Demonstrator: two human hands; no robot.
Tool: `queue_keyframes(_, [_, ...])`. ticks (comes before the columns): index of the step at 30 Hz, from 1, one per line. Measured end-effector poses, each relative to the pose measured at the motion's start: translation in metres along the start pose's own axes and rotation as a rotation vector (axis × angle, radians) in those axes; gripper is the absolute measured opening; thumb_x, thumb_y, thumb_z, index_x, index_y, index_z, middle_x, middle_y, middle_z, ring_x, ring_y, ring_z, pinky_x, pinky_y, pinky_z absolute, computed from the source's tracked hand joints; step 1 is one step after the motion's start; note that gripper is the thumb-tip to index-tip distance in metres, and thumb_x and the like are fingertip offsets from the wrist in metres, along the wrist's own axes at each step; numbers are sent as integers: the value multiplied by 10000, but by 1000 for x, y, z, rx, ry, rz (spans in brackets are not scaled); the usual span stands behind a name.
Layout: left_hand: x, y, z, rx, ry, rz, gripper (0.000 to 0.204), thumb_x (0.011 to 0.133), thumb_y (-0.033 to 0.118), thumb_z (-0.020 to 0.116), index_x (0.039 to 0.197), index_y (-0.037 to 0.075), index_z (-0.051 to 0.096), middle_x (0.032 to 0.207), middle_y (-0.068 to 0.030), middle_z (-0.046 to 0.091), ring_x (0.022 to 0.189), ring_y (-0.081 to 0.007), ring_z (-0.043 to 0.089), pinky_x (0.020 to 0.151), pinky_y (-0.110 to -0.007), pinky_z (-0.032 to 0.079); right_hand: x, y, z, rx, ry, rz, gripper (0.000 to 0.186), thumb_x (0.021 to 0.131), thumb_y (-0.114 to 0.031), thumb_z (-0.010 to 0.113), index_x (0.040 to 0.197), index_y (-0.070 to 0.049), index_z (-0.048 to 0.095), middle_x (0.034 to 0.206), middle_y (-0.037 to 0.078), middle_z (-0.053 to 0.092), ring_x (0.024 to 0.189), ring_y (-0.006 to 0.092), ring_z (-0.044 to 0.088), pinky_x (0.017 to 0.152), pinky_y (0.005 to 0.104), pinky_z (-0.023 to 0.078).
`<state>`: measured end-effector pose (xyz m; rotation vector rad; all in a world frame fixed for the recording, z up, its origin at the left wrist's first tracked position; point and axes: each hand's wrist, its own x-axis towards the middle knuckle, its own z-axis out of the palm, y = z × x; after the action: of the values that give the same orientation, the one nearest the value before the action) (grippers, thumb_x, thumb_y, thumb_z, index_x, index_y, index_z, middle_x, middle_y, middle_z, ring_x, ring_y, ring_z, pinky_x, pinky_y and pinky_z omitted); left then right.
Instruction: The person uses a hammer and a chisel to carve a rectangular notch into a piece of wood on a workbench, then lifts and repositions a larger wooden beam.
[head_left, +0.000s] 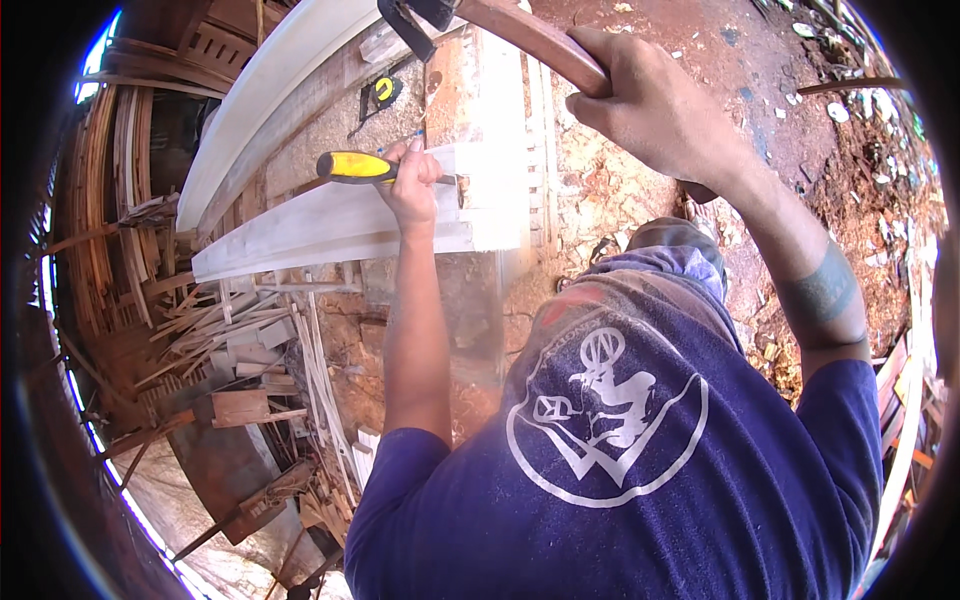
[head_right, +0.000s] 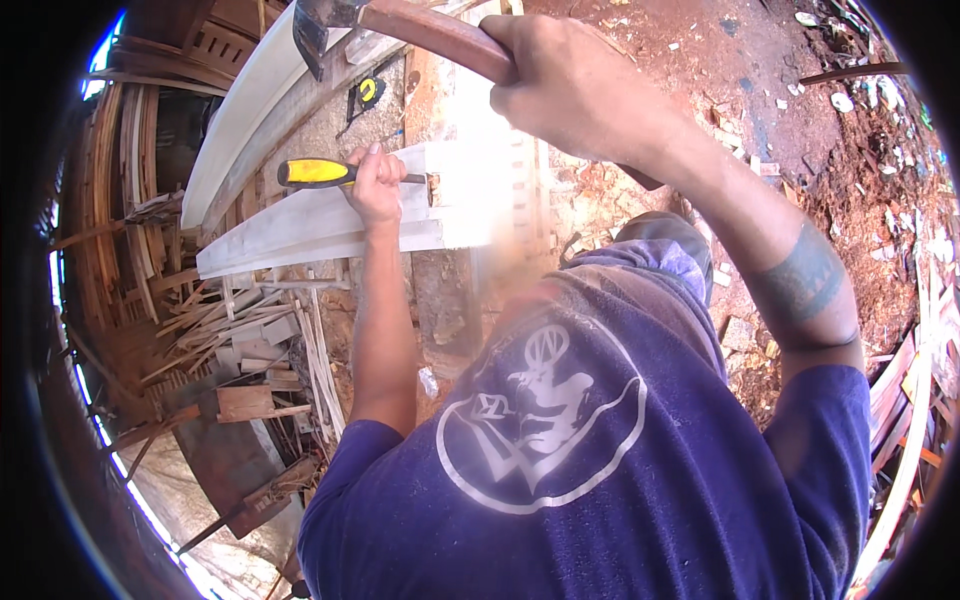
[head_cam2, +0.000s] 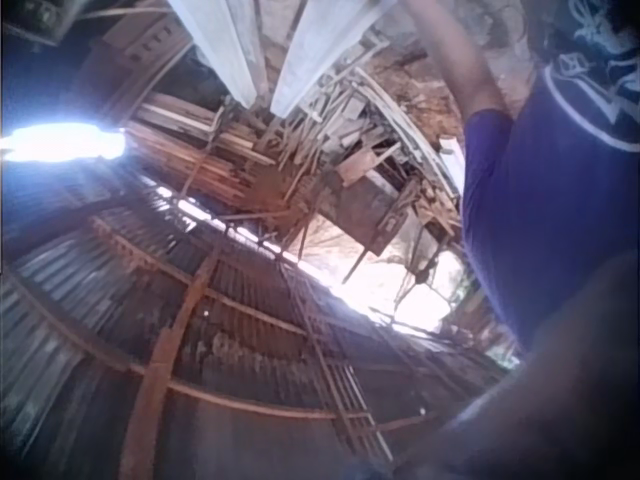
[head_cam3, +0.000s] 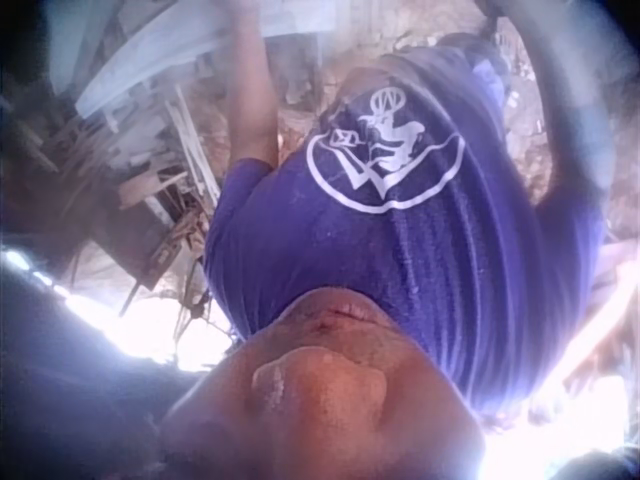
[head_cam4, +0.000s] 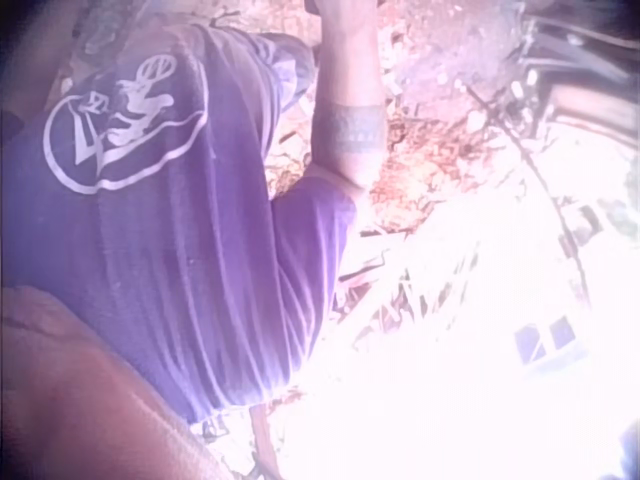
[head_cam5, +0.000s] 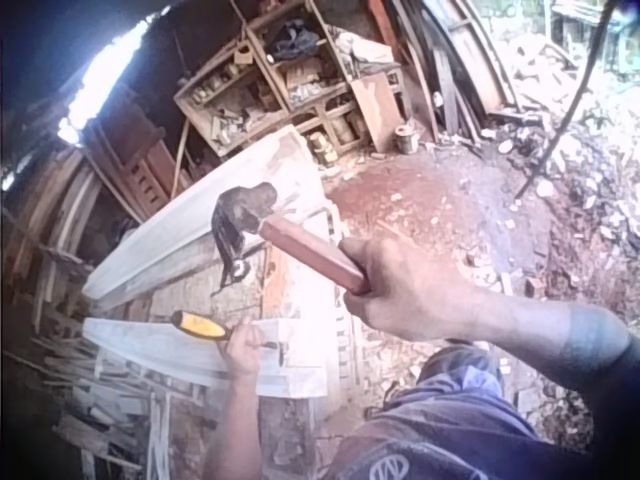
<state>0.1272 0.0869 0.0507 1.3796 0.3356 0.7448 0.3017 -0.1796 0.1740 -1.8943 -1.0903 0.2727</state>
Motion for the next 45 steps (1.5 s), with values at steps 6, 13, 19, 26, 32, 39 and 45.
queue_keyframes(6, [-3, -4, 1, 5, 13, 5, 367, 971, 51, 513, 676, 142, 315, 540, 46, 245, 432, -93, 223, 461, -310, 241, 3, 10, 10, -12, -48, 2, 267, 872, -108, 626, 1104, 24, 603, 753, 179, 621, 697, 278, 647, 677, 423, 494])
queue_keyframes(13, [-3, -7, 8, 149, -19, 32, 360, 961, 34, 528, 672, 127, 334, 530, 45, 262, 416, -95, 249, 448, -303, 268, 19, -39, -7, -253, 113, -364, 184, 841, -83, 614, 994, 20, 622, 756, 224, 648, 749, 384, 685, 707, 460, 534])
queue_keyframes(19, [-3, -9, 7, 56, -8, 38, 370, 951, 12, 546, 669, 124, 334, 528, 36, 293, 428, -77, 270, 447, -286, 269, 40, -83, -24, -32, 135, -466, 174, 813, -41, 620, 966, 36, 588, 709, 200, 645, 670, 370, 689, 616, 461, 551])
queue_keyframes(26, [2, -17, 1, 35, -66, 85, 360, 960, 26, 552, 678, 129, 354, 533, 40, 294, 437, -82, 275, 452, -289, 273, 36, -42, 11, -450, -64, -496, 301, 822, -64, 645, 1116, -2, 638, 671, 128, 641, 648, 319, 705, 577, 452, 561])
queue_keyframes(32, [0, -19, -5, 29, -84, 16, 324, 953, 18, 549, 711, 135, 368, 541, 53, 265, 434, -81, 252, 454, -291, 265, 48, -58, 6, 140, 292, -802, 328, 808, -99, 656, 1110, 31, 659, 866, 188, 706, 745, 364, 708, 651, 461, 570])
queue_keyframes(39, [-2, -20, 3, 68, -13, 6, 349, 948, -1, 527, 697, 144, 332, 536, 54, 254, 433, -73, 244, 449, -288, 255, 41, -57, 0, -259, -20, -430, 136, 758, -39, 658, 874, 33, 656, 717, 199, 663, 728, 327, 725, 621, 472, 561])
queue_keyframes(45, [-2, -18, 1, 43, -80, 17, 364, 959, 10, 542, 693, 142, 332, 533, 54, 248, 435, -75, 250, 444, -287, 235, 55, -74, 2, 120, 377, -650, 275, 791, -53, 632, 1054, 26, 629, 688, 195, 645, 635, 369, 682, 562, 448, 539])
